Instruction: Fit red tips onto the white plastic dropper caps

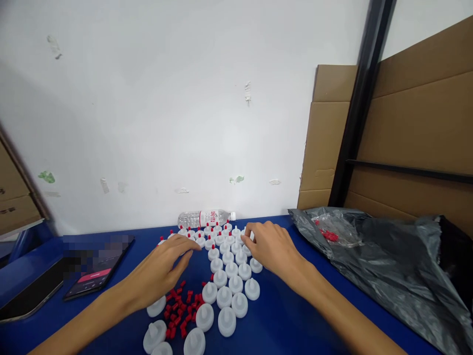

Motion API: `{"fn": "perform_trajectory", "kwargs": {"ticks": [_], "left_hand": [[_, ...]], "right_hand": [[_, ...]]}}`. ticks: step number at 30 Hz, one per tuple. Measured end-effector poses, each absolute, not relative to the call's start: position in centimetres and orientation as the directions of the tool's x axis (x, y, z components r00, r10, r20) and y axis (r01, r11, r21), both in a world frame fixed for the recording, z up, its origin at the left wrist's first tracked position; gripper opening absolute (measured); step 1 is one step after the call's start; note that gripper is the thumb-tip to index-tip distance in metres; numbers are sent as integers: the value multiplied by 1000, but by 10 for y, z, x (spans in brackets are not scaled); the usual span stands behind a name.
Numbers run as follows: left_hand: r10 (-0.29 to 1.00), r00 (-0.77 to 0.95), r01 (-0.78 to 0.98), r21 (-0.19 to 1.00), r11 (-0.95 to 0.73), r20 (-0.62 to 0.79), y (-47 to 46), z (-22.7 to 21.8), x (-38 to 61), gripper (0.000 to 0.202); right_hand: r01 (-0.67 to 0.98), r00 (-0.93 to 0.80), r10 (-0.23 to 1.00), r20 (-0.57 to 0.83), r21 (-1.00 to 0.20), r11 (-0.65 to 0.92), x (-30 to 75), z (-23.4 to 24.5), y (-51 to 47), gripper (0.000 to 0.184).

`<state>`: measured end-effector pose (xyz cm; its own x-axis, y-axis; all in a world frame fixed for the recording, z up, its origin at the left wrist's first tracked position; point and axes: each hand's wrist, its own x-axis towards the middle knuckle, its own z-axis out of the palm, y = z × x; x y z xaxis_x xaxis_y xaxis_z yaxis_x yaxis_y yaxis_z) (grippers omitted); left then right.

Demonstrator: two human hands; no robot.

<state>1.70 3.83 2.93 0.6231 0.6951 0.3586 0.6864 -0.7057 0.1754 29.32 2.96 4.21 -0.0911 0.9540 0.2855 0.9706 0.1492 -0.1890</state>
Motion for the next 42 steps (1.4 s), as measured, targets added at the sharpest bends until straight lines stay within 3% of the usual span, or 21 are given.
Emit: {"fn": "perform_trajectory", "kwargs": {"ticks": [7, 13, 17, 19, 20, 23, 26, 28, 33, 36, 39, 42], "left_hand": [[729, 641, 746, 28, -665, 240, 76, 38, 65, 21], [768, 605, 785, 3, -619, 211, 82, 40, 73, 12], [774, 572, 795, 52, -605, 270, 68, 70, 60, 18], [776, 555, 793, 93, -603, 301, 58, 86, 55, 23], [773, 544, 771, 170, -614, 327, 54, 92, 53, 24], [733, 545, 727, 207, -655, 408, 49, 99, 50, 26], [671, 560, 733, 86, -674, 485, 57, 95, 46, 27], [660, 563, 723, 89, -685, 498, 66, 90, 40, 28], [691, 541, 697, 204, -688, 480, 70, 87, 18, 38], [743, 540, 642, 378, -668, 396, 59, 86, 9, 43], [805, 525, 498, 667, -554, 277, 50, 79, 3, 45], [841, 502, 360, 835, -415, 202, 52, 63, -2, 47]], "right_hand": [[956, -105, 920, 377, -218, 198, 284, 43, 26, 21], [926, -178, 889, 421, -235, 297, 279, 39, 24, 17], [913, -281, 852, 441, -151, 379, 270, 33, 19, 46], [886, -322, 834, 447, -166, 432, 261, 35, 17, 64], [864, -336, 826, 454, -201, 462, 256, 38, 16, 65], [795, -359, 790, 497, -280, 538, 243, 55, 19, 42], [786, -412, 748, 520, -213, 580, 233, 74, 26, 29], [779, -446, 731, 517, -179, 602, 228, 84, 30, 24], [722, -421, 766, 485, -332, 607, 214, 98, 34, 23], [705, -458, 769, 445, -345, 620, 209, 104, 29, 25], [689, -582, 693, 426, -195, 698, 207, 110, 23, 26], [691, -677, 614, 406, 65, 720, 208, 112, 23, 21]]}}
